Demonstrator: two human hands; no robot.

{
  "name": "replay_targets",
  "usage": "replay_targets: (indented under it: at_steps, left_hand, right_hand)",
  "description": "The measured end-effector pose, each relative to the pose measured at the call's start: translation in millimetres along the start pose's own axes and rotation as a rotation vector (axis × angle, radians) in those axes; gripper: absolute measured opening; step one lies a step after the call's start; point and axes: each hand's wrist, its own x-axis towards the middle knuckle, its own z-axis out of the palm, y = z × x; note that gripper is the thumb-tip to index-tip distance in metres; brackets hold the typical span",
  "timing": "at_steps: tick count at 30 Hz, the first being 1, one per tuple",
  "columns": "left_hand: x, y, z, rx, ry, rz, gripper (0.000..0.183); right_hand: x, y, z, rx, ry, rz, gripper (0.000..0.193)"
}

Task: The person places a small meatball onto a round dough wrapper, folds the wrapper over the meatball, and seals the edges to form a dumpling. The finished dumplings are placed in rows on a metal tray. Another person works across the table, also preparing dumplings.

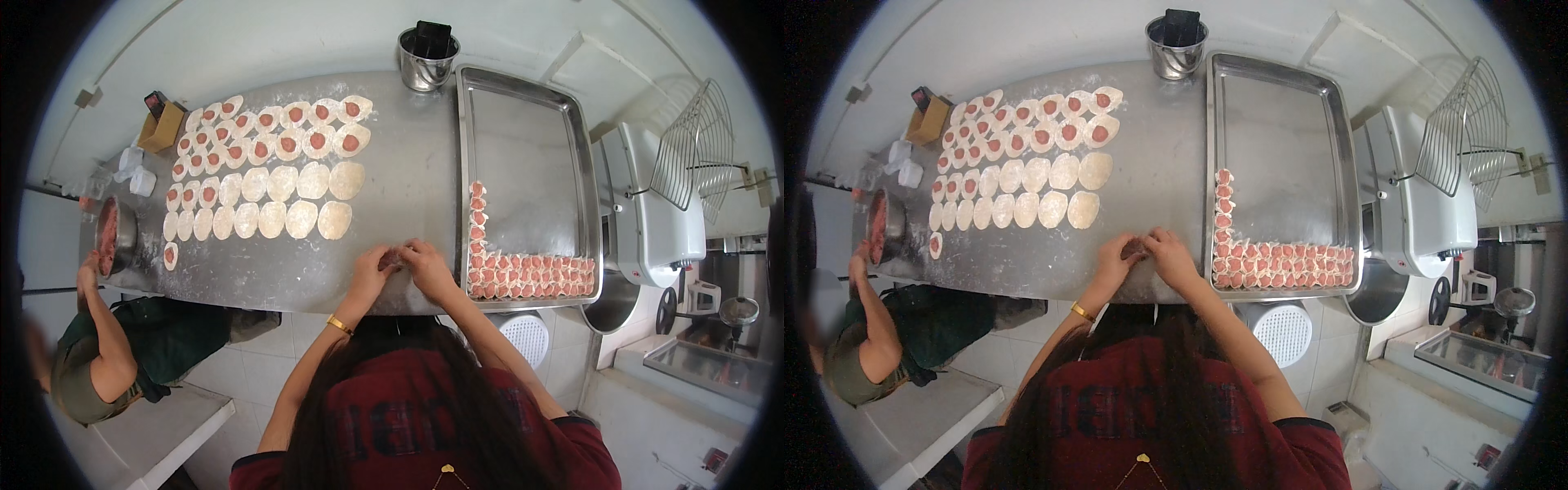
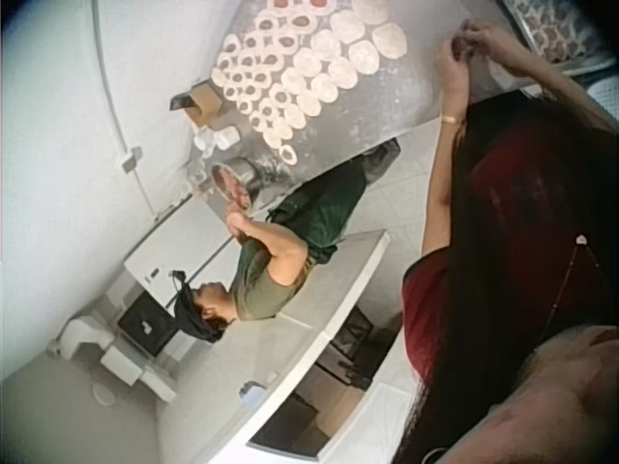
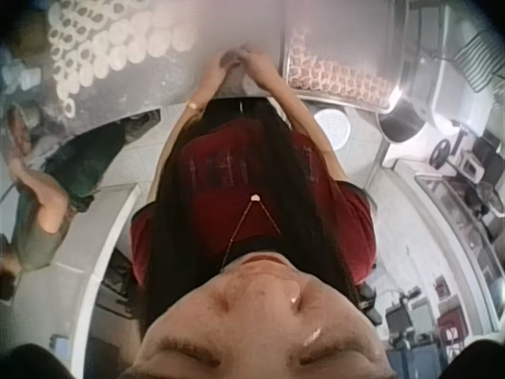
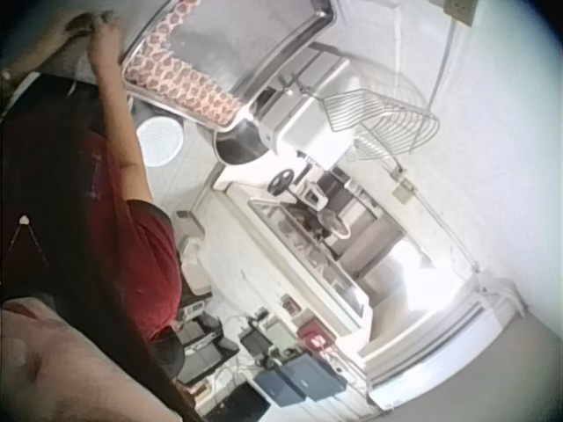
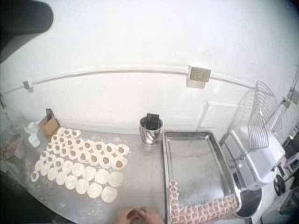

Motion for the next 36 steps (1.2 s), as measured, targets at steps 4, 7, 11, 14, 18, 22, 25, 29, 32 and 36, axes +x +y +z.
replay_targets:
  at_steps: [4, 7, 11, 14, 18, 22, 25, 29, 32, 36]
  left_hand:
    - [-12.1, -4.3, -15.3, -0.047, 0.009, -0.103, 0.028]
    - [-23.1, -10.5, -31.9, -0.025, 0.041, -0.134, 0.028]
    - [-44.8, -18.7, -44.8, 0.006, 0.139, -0.173, 0.026]
    - [-62.8, -19.7, -47.6, 0.043, 0.177, -0.194, 0.024]
    - [-79.6, -15.2, -48.2, 0.092, 0.19, -0.192, 0.023]
    - [-88.5, -12.0, -45.5, 0.083, 0.206, -0.25, 0.023]
    - [-88.9, -12.7, -42.1, 0.067, 0.193, -0.27, 0.024]
    - [-83.4, -12.6, -38.6, 0.062, 0.172, -0.232, 0.024]
    - [-79.1, -9.4, -35.6, 0.093, 0.141, -0.201, 0.024]
    - [-76.0, -5.8, -33.8, 0.113, 0.112, -0.193, 0.024]
  right_hand:
    - [4.4, 3.0, -13.1, 0.215, -0.056, 0.102, 0.022]
    - [18.6, 29.7, -49.8, 0.373, 0.11, 0.174, 0.022]
    - [62.7, 93.9, -110.4, 0.339, 0.391, 0.231, 0.028]
    - [85.5, 134.3, -131.5, -0.043, 0.265, 0.21, 0.036]
    - [98.2, 160.9, -121.8, -0.067, 0.076, 0.114, 0.034]
    - [97.5, 167.8, -114.4, -0.054, 0.028, 0.049, 0.035]
    - [96.7, 169.3, -117.0, -0.025, 0.003, 0.076, 0.035]
    - [99.0, 168.7, -119.8, -0.032, -0.054, 0.146, 0.033]
    - [100.4, 166.5, -119.9, -0.062, -0.062, 0.135, 0.029]
    - [97.8, 163.2, -121.2, -0.064, -0.078, 0.095, 0.027]
